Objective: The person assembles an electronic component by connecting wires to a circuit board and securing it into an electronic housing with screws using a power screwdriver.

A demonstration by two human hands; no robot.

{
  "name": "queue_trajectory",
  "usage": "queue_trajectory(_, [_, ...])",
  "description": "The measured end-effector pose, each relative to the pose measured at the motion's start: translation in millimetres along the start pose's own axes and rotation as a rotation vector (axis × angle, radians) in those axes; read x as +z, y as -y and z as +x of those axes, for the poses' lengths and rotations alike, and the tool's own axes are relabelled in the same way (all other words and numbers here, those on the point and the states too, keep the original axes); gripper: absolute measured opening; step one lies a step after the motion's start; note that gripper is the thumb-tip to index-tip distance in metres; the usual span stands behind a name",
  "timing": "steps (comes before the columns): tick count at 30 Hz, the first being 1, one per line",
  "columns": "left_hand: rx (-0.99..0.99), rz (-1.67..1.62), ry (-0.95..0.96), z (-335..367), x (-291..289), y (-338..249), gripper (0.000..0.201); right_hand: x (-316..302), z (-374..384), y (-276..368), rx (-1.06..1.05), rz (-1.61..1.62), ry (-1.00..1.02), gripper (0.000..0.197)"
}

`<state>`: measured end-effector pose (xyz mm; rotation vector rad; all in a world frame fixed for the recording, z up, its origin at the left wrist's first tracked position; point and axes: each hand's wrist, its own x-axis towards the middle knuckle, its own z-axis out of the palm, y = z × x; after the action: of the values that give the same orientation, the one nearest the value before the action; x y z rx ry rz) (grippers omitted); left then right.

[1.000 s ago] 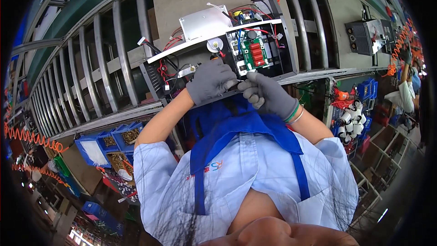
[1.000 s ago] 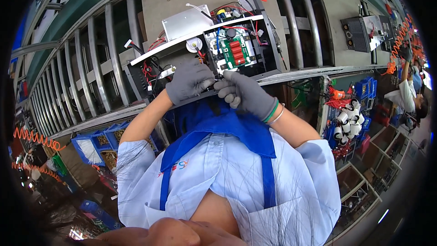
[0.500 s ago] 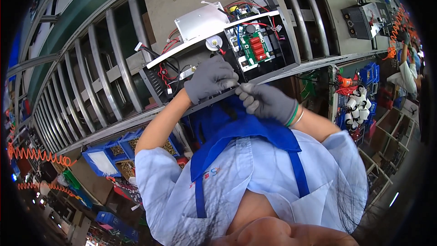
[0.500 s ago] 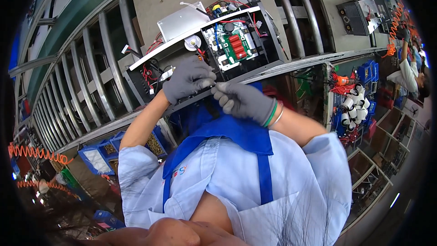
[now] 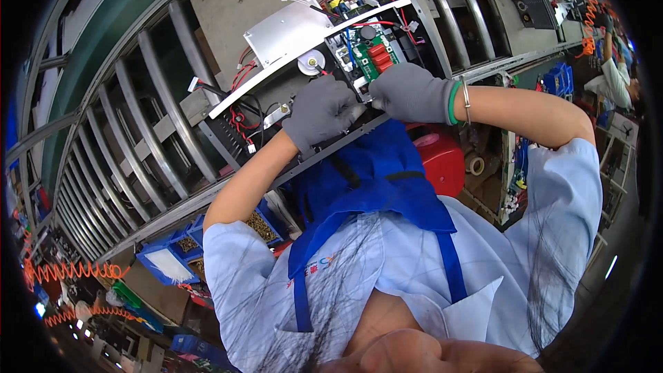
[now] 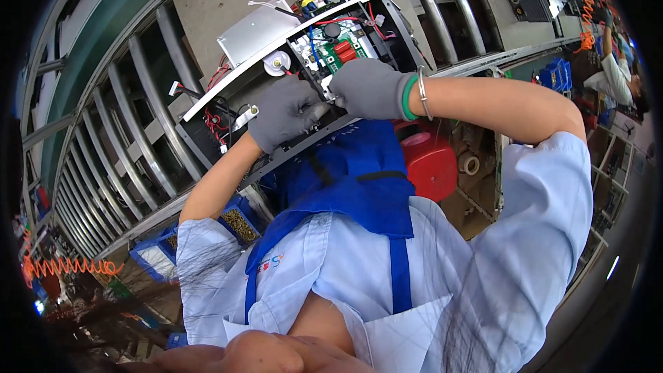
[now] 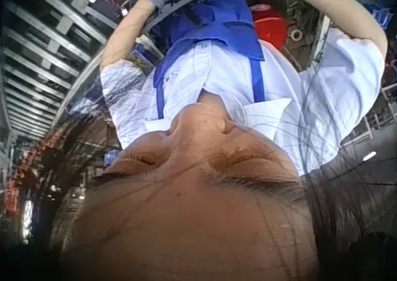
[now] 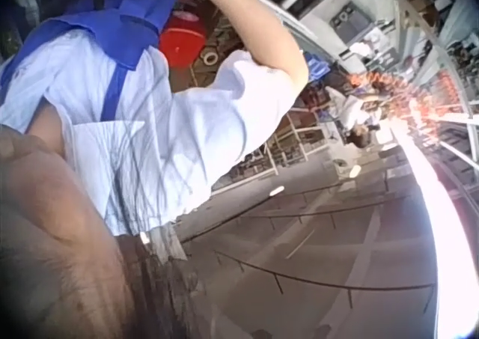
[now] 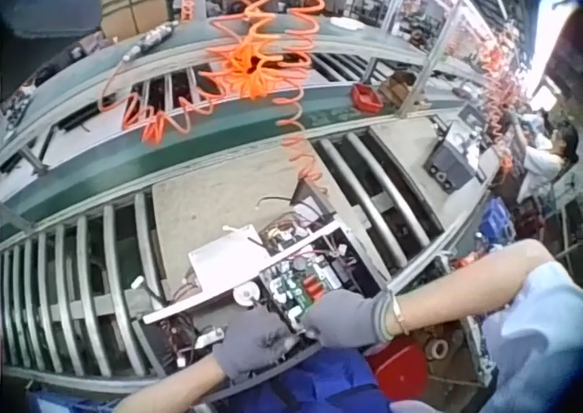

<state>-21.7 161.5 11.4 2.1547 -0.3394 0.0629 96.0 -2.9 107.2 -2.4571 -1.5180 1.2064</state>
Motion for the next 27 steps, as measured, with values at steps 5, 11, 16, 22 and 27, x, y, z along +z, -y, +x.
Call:
queue_trajectory(5, [-0.010,-0.026,0.029,-1.6,-2.2,6.8,0.020,16.3,-10.1,-9.6,0.011,0.293,-0.052,0.019])
queue_trajectory(11, [-0.064,-0.184,0.307,17.5,-16.5,5.3,0.026,88.2,-29.5,-66.7,-0.317,-0.091,-0.749,0.020])
queue_trajectory(16, [0.035,0.049,0.577,31.9,-19.9,8.4,0.031,111.7,-6.5,-73.1,-0.079,-0.020,-0.646,0.039])
queue_trajectory(22, [-0.354,-0.088,0.586,31.3,-24.8,-10.9,0.025,111.9,-21.5,-77.9,-0.322,0.114,-0.974,0.033])
queue_trajectory(27, [-0.430,-0.064,0.115,28.3,-9.2,-67.5,0.028,143.5,-157.3,-146.9,0.029,0.341,-1.425,0.018])
